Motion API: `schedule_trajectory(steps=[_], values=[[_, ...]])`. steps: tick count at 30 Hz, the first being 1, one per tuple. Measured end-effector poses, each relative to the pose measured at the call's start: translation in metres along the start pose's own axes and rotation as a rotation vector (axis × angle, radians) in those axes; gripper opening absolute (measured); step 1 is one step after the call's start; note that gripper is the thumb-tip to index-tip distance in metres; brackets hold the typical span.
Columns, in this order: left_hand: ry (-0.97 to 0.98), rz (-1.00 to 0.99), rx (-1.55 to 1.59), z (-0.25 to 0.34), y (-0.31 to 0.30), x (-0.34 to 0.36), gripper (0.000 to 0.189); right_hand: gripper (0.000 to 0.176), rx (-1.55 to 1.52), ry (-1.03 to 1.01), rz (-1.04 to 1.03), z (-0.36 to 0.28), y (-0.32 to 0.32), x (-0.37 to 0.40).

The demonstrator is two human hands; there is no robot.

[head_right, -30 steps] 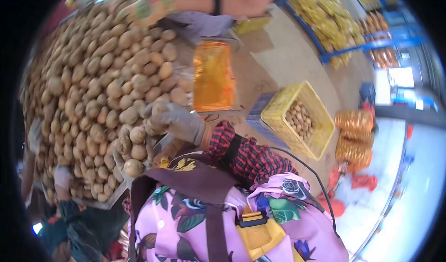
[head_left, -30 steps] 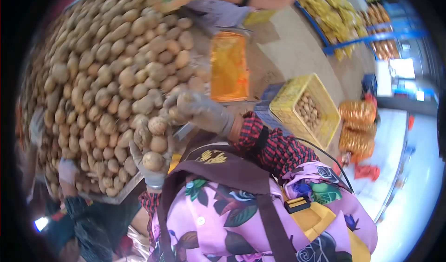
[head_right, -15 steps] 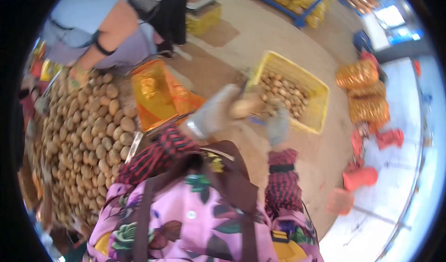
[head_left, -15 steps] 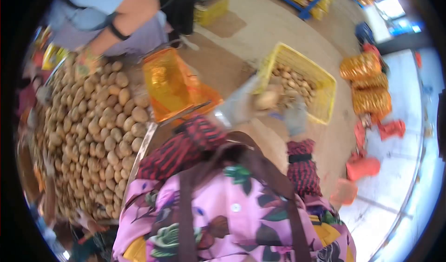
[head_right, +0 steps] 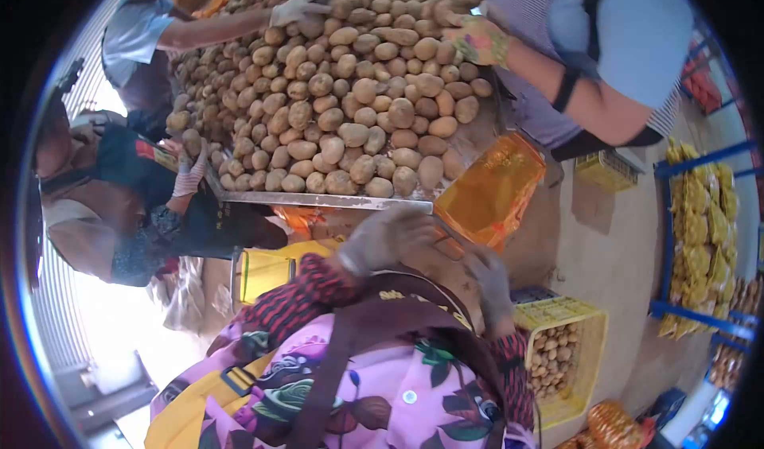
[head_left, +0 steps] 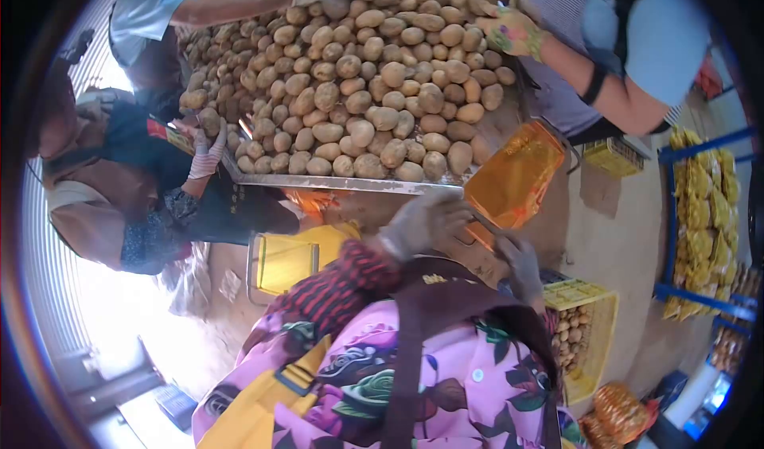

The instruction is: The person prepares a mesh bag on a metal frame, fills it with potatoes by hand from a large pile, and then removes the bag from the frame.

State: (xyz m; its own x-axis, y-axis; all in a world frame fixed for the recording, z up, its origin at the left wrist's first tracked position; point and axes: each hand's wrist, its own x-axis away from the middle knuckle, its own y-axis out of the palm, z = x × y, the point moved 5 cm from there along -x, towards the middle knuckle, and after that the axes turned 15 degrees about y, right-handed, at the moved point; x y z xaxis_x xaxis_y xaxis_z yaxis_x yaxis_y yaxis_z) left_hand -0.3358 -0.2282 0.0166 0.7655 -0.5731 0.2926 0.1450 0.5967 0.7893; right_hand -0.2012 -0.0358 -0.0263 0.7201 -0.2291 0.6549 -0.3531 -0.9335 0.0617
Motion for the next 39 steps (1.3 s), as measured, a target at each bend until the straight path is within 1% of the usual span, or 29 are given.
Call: schedule_trajectory(steps=[2,4,6,8,9,11,12,14,16,17,18,19,20,22,23,24,25,27,28,29,30,31,32,33,34,35,37,38,39], values=[[0.019,0.106,0.222,0.039,-0.044,0.017,0.038,0.035,0.392,-0.529,-0.155,-0.082,0.065,-0.024],[0.043,0.242,0.308,0.072,-0.077,0.038,0.038,0.035,0.545,-0.381,-0.172,-0.143,0.113,-0.065],[0.090,0.288,0.361,0.098,-0.098,0.056,0.038,0.033,0.493,-0.602,-0.063,-0.211,0.158,-0.091],[0.128,0.339,0.409,0.116,-0.112,0.062,0.038,0.037,0.656,-0.695,0.088,-0.253,0.202,-0.136],[0.140,0.329,0.426,0.126,-0.117,0.061,0.038,0.037,0.663,-0.692,0.088,-0.265,0.223,-0.161],[0.146,0.321,0.457,0.148,-0.125,0.052,0.038,0.045,0.961,-0.782,0.219,-0.271,0.261,-0.203],[0.141,0.317,0.462,0.158,-0.127,0.044,0.038,0.045,0.974,-0.776,0.221,-0.264,0.270,-0.216],[0.119,0.312,0.482,0.177,-0.126,0.025,0.038,0.053,1.092,-0.777,0.345,-0.257,0.282,-0.227],[0.209,0.304,-0.227,0.201,-0.128,0.001,0.041,0.055,1.062,-0.764,0.322,-0.252,0.279,-0.225],[0.190,0.295,-0.209,0.212,-0.126,-0.015,0.041,0.056,1.018,-0.763,0.293,-0.254,0.278,-0.212],[0.429,0.149,-0.860,0.238,-0.115,-0.032,0.041,0.051,1.010,-0.827,0.330,-0.257,0.275,-0.193],[0.672,-0.036,-1.500,0.255,-0.094,-0.048,0.043,0.051,1.033,-0.808,0.347,-0.251,0.268,-0.185],[0.670,-0.054,-1.476,0.263,-0.087,-0.068,0.043,0.048,0.970,-0.827,0.346,-0.248,0.260,-0.176],[0.919,-0.135,-2.054,0.277,-0.062,-0.100,0.044,0.045,0.922,-0.838,0.360,-0.242,0.248,-0.156],[0.922,-0.143,-2.037,0.278,-0.062,-0.114,0.044,0.043,0.921,-0.729,0.299,-0.236,0.244,-0.151],[0.808,-0.188,-2.102,0.273,-0.066,-0.129,0.043,0.040,0.914,-0.617,0.236,-0.233,0.241,-0.150],[0.687,-0.230,-2.166,0.272,-0.065,-0.139,0.042,0.040,0.921,-0.607,0.238,-0.237,0.238,-0.151],[0.610,-0.255,-2.185,0.275,-0.061,-0.144,0.041,0.035,0.874,-0.564,0.133,-0.245,0.235,-0.154],[0.560,-0.303,-2.178,0.278,-0.060,-0.146,0.041,0.031,0.894,-0.722,0.255,-0.262,0.235,-0.153],[0.508,-0.348,-2.175,0.279,-0.061,-0.147,0.041,0.031,0.887,-0.717,0.245,-0.274,0.237,-0.163],[0.681,-0.360,-2.177,0.280,-0.065,-0.143,0.040,0.029,0.984,-0.864,0.394,-0.291,0.239,-0.169],[0.673,-0.357,-2.189,0.277,-0.072,-0.142,0.040,0.028,1.074,-1.012,0.551,-0.302,0.241,-0.175],[0.722,-0.367,-2.190,0.277,-0.075,-0.141,0.039,0.028,1.061,-1.015,0.548,-0.303,0.236,-0.192],[0.771,-0.380,-2.186,0.275,-0.076,-0.142,0.039,0.030,1.150,-0.870,0.431,-0.293,0.230,-0.219],[0.762,-0.382,-2.190,0.275,-0.074,-0.144,0.039,0.032,1.236,-0.717,0.309,-0.282,0.226,-0.237],[0.711,-0.366,-2.246,0.275,-0.072,-0.145,0.039,0.032,1.234,-0.712,0.300,-0.291,0.230,-0.233],[0.644,-0.343,-2.304,0.273,-0.075,-0.145,0.038,0.041,1.085,-0.244,-0.050,-0.293,0.239,-0.233],[0.698,-0.372,-2.301,0.273,-0.076,-0.146,0.037,0.048,0.971,-0.279,0.024,-0.299,0.241,-0.227],[0.755,-0.401,-2.297,0.273,-0.077,-0.149,0.036,0.048,0.971,-0.288,0.021,-0.300,0.247,-0.233]])
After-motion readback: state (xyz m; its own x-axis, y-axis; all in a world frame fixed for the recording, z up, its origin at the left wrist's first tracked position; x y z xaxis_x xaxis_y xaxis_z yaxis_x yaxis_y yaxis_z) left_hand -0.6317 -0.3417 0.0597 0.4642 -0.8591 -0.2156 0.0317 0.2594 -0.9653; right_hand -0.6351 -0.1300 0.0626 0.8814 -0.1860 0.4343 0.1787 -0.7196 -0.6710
